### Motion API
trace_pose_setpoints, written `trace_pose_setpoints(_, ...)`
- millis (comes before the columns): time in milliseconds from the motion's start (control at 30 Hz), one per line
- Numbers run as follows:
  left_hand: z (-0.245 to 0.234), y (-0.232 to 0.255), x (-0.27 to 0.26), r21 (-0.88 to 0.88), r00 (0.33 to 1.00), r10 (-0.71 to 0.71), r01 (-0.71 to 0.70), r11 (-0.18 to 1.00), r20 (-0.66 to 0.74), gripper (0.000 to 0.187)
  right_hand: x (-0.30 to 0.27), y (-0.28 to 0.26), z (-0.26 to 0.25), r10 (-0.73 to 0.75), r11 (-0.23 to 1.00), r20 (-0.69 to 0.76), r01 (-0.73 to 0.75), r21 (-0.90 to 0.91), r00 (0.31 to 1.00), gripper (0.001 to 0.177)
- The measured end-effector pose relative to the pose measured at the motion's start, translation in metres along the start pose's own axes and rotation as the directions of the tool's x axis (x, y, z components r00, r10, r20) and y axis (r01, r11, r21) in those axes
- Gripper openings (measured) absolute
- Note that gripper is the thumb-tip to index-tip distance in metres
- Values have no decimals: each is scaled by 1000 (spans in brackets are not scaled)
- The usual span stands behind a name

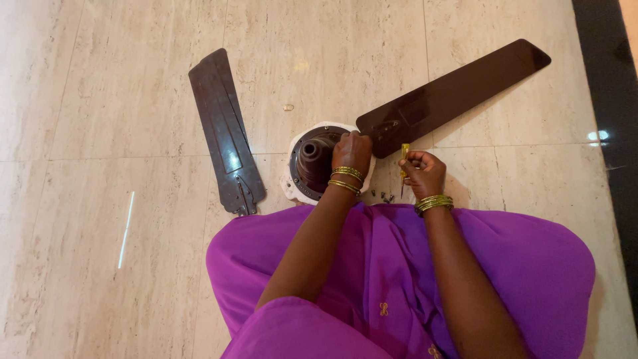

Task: The person attaches two fan blades to the motor housing using a screwdriver. They tighten the screws on each blade to secure them in place.

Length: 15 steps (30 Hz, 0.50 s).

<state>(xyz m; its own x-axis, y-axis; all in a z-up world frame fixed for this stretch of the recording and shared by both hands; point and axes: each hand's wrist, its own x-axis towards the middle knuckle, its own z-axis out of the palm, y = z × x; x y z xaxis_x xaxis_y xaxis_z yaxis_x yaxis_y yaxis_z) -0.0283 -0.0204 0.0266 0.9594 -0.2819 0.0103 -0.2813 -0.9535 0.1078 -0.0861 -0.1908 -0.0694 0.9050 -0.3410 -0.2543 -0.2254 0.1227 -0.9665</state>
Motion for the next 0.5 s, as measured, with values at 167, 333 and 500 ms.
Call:
trace_pose_setpoints(167, 3, 1, -5, 21, 998, 41, -40, 999, -37, 13, 2, 1, 3, 5, 1000, -1, -5, -20, 1000, 22)
trace_pose_setpoints(333, -5, 7, -29, 0, 960, 112, -116, 993, -257, 31, 5, 5, 1, -10, 1000, 9, 9, 26, 1000, 22)
trace_pose_setpoints(500, -17, 2, -96, -106, 974, 168, -185, 977, -150, 26, 9, 13, -2, -36, 999, -6, 36, 21, 999, 26)
